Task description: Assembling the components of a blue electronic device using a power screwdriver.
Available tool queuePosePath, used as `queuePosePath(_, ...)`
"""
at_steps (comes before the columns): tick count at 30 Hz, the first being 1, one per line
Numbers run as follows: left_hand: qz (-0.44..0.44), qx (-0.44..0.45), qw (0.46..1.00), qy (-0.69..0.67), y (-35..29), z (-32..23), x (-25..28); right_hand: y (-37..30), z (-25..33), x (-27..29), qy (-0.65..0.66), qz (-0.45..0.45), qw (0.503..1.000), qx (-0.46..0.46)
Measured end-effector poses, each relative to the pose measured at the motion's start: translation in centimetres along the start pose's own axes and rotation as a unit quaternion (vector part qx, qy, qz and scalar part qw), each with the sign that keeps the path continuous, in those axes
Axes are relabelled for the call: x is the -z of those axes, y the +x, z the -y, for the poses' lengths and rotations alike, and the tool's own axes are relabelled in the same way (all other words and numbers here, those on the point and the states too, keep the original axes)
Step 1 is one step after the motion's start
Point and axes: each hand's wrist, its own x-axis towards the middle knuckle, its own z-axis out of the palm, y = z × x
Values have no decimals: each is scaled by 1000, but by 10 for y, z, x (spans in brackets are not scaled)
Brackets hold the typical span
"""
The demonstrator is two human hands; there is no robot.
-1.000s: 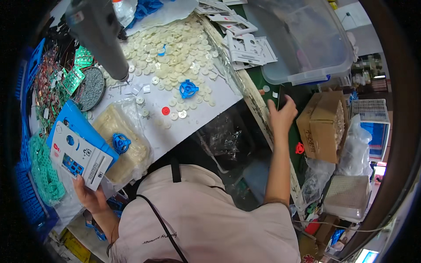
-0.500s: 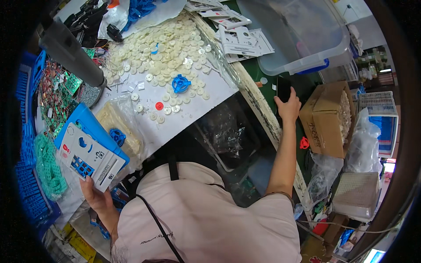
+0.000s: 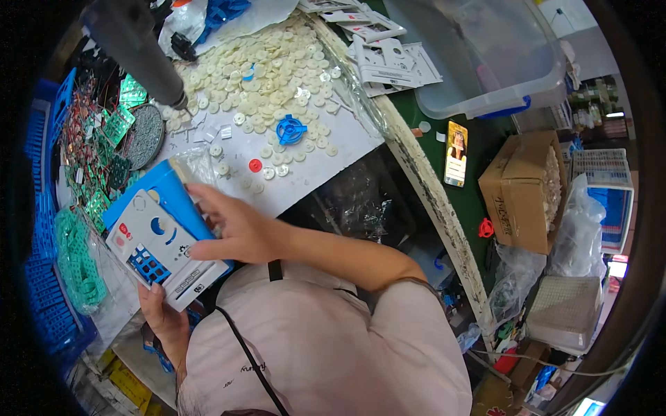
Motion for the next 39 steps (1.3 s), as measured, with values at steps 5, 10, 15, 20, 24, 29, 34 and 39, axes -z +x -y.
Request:
queuePosePath(5, -101, -163, 956, 221, 5, -5, 33, 50, -31, -34, 124, 31, 990, 52)
queuePosePath(10, -188, -232, 898, 324, 20, -16, 36, 65, -24, -42, -56, 34, 995, 79)
queuePosePath(15, -243, -235, 884, 323, 21, -16, 26, 69, -32, -45, -117, 1, 991, 65)
queuePosePath(20, -249, -205, 895, 307, 26, -26, 14, 74, -42, -50, 103, -58, 993, 28)
queuePosePath(24, -191, -207, 942, 183, 24, -32, 13, 73, -38, -41, 97, -15, 995, -16)
queuePosePath(29, -163, -173, 950, 203, 26, -27, 15, 80, -44, -48, 63, -21, 998, 23)
queuePosePath(34, -120, -155, 961, 197, 29, -25, 19, 80, -42, -46, 72, 0, 997, 7)
queuePosePath(39, -131, -143, 961, 196, 27, -22, 23, 80, -44, -46, 62, 14, 998, 3)
